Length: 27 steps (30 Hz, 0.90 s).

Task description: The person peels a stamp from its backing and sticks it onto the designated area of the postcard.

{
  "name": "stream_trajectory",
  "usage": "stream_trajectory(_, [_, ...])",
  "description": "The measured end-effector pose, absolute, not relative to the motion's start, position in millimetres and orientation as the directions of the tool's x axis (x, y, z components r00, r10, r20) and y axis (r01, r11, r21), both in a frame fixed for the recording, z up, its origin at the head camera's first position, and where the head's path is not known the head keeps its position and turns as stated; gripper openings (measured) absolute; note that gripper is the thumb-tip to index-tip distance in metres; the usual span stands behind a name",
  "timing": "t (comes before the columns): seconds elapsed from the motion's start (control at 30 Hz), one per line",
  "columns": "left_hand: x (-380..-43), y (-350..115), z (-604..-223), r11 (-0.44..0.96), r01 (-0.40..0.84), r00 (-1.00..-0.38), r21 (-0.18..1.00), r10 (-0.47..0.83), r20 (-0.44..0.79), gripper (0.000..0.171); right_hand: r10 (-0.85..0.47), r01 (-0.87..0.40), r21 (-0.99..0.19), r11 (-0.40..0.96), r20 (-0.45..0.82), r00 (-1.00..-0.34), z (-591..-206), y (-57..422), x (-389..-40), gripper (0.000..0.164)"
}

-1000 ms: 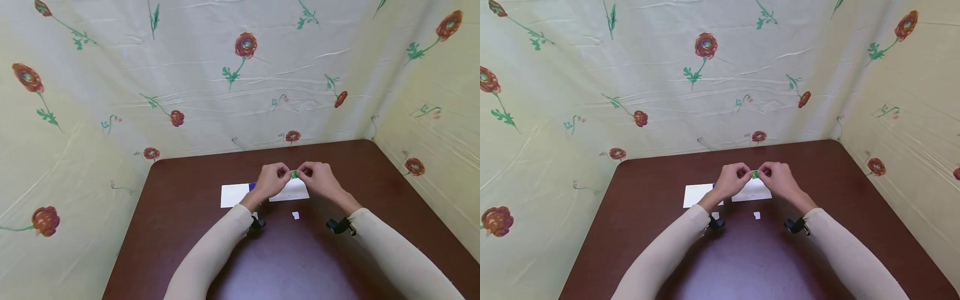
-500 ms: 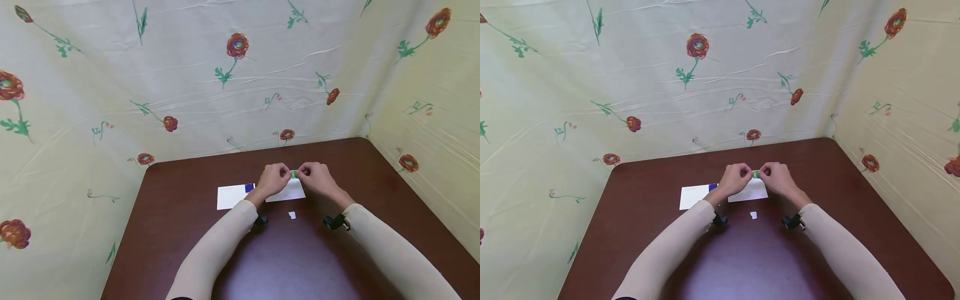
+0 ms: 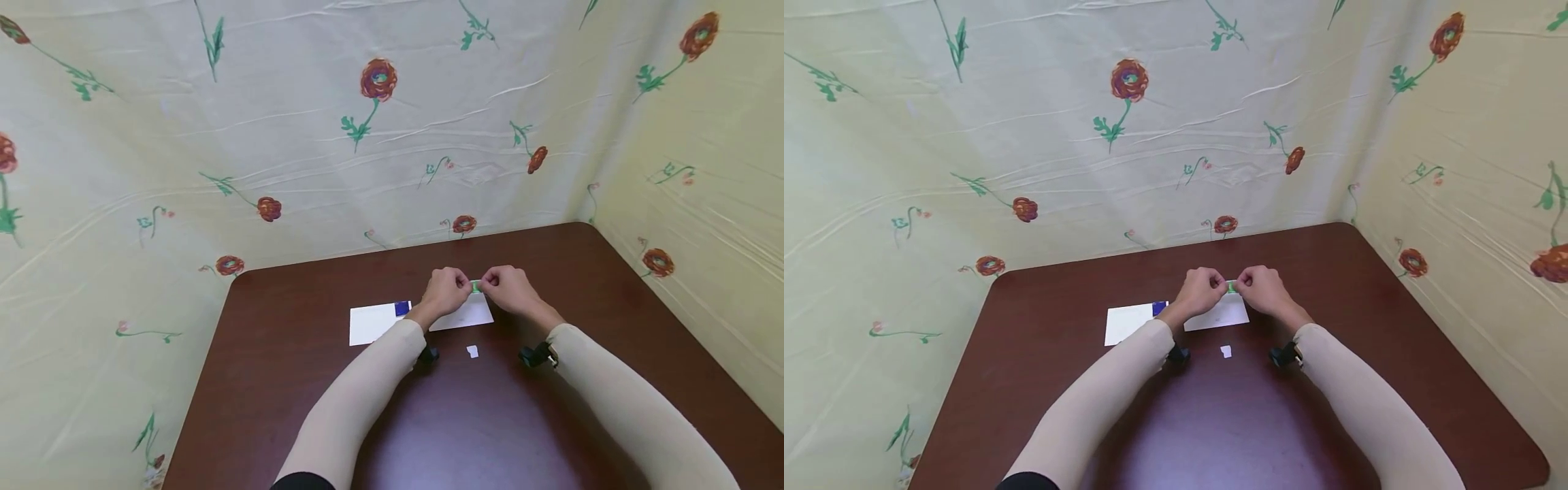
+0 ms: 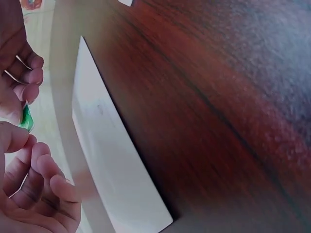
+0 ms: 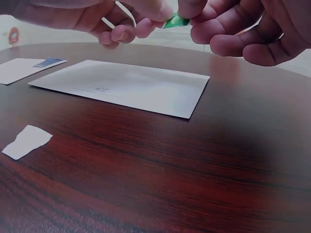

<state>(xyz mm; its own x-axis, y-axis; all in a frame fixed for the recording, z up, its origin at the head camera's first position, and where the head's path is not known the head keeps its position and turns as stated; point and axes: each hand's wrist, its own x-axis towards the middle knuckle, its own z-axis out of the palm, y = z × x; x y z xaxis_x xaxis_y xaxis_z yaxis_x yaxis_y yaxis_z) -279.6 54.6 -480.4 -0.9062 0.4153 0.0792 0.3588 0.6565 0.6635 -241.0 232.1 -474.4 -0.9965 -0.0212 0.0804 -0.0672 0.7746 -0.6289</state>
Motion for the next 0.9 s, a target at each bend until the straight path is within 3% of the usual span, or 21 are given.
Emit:
stream_trajectory(0.53, [-286, 64, -490, 0.71, 0.276, -0.935, 0.648, 0.354, 0.01, 0.021, 0.004, 0.0, -0.63, 0.776, 0.004, -1.0, -486, 232, -253, 0.021])
stream_trajectory(0.9, [-287, 65, -498, 0.744, 0.279, -0.932, 0.607, 0.363, -0.016, 0.018, 0.018, 0.052, -0.602, 0.797, -0.062, -0.998, -494, 230, -253, 0.019])
